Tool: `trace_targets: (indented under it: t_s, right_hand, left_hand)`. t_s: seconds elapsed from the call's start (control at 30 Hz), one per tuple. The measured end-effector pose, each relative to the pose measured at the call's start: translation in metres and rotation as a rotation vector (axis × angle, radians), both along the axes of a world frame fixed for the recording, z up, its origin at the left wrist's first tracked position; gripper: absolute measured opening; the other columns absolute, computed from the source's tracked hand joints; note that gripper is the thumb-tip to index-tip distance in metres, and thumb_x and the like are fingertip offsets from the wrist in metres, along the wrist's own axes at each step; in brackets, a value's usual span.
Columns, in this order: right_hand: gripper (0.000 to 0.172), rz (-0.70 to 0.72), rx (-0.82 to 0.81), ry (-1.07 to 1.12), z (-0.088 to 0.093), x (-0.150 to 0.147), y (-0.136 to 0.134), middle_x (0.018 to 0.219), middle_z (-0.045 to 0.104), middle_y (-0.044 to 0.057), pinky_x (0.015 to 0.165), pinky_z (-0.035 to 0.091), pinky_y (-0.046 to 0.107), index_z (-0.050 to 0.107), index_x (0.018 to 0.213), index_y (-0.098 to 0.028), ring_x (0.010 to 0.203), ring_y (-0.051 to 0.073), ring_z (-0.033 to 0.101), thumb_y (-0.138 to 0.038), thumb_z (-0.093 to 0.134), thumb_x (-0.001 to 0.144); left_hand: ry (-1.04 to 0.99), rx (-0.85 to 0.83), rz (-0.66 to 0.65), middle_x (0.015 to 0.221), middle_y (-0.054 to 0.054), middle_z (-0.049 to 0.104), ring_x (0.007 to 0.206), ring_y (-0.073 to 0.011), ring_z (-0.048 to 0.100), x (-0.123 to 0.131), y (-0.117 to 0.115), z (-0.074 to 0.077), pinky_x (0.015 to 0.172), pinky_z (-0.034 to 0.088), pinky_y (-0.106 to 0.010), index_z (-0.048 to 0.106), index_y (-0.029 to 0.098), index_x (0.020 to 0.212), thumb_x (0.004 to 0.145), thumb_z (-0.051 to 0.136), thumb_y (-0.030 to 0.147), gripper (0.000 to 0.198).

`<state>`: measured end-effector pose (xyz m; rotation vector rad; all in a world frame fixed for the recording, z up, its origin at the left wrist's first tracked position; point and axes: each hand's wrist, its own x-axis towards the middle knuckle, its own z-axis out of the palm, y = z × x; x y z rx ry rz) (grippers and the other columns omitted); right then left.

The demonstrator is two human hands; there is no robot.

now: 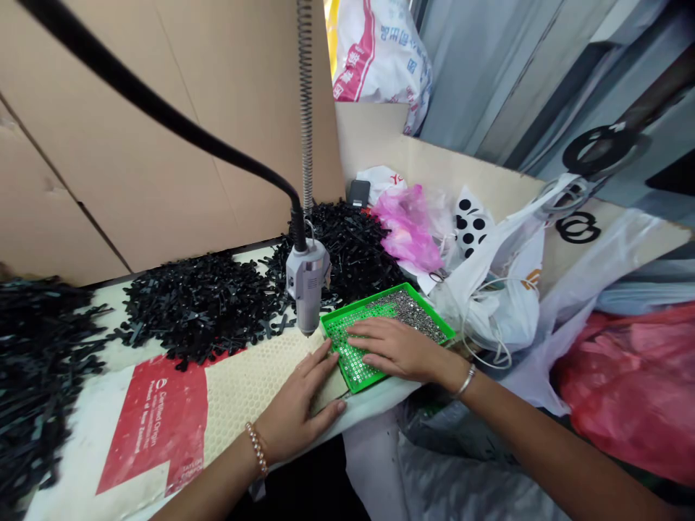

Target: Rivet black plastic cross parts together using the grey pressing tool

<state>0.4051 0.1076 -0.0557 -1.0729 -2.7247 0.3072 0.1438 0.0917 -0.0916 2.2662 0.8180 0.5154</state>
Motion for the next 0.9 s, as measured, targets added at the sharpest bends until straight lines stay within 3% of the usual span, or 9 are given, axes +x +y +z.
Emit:
trace_targets:
  t_s: [0.13,0.37,0.43,0.53,0.73,0.9]
  right_hand:
    - [0.041,0.054,-0.046,-0.014,-0.005,-0.013,0.011,0.133,0.053,0.006,0.107,0.033,0.042,0.049,0.134,-0.017,0.126,0.023,0.042,-0.039,0.040,0.101]
    - [0.043,-0.164,0.058,-0.093,-0.017,0.064,0.014,0.132,0.053,0.009,0.103,0.037,0.050,0.055,0.130,-0.017,0.119,0.027,0.049,-0.041,0.032,0.102]
    - [0.044,-0.208,0.086,-0.109,-0.013,0.070,0.014,0.130,0.055,0.011,0.102,0.039,0.049,0.059,0.126,-0.016,0.118,0.027,0.050,-0.040,0.030,0.102]
    - [0.040,-0.186,0.103,-0.088,-0.005,0.045,0.014,0.134,0.052,0.009,0.101,0.041,0.046,0.057,0.127,-0.016,0.119,0.025,0.050,-0.036,0.033,0.102]
    - [0.033,0.052,0.058,-0.106,-0.008,-0.032,0.026,0.132,0.053,0.007,0.100,0.042,0.040,0.054,0.128,-0.014,0.119,0.023,0.049,-0.021,0.048,0.096]
    - [0.035,-0.002,0.089,-0.166,-0.017,-0.025,0.035,0.134,0.052,0.007,0.101,0.042,0.041,0.053,0.130,-0.016,0.118,0.024,0.050,-0.019,0.049,0.095]
  left_hand:
    - [0.017,0.006,-0.003,0.153,-0.013,0.023,0.139,-0.0277,0.025,0.001,0.000,0.003,0.113,0.028,-0.051,0.032,0.020,0.143,0.089,0.055,0.033,0.059]
    - [0.055,0.003,-0.015,0.153,-0.014,0.022,0.140,-0.0274,0.023,0.001,0.000,0.003,0.114,0.025,-0.053,0.029,0.018,0.143,0.089,0.054,0.035,0.063]
    - [0.062,0.005,-0.016,0.153,-0.014,0.022,0.140,-0.0273,0.023,0.001,0.000,0.003,0.114,0.024,-0.053,0.029,0.018,0.143,0.089,0.054,0.035,0.062]
    - [0.066,0.011,-0.021,0.153,-0.014,0.021,0.140,-0.0273,0.023,0.001,0.000,0.004,0.115,0.024,-0.052,0.035,0.019,0.141,0.089,0.054,0.035,0.057]
    - [0.037,0.021,-0.020,0.153,-0.014,0.020,0.140,-0.0280,0.023,0.002,-0.001,0.001,0.114,0.026,-0.051,0.039,0.021,0.138,0.087,0.057,0.030,0.055]
    - [0.026,0.019,-0.012,0.153,-0.014,0.020,0.139,-0.0283,0.024,0.001,-0.001,-0.001,0.114,0.026,-0.050,0.040,0.020,0.138,0.084,0.060,0.029,0.057]
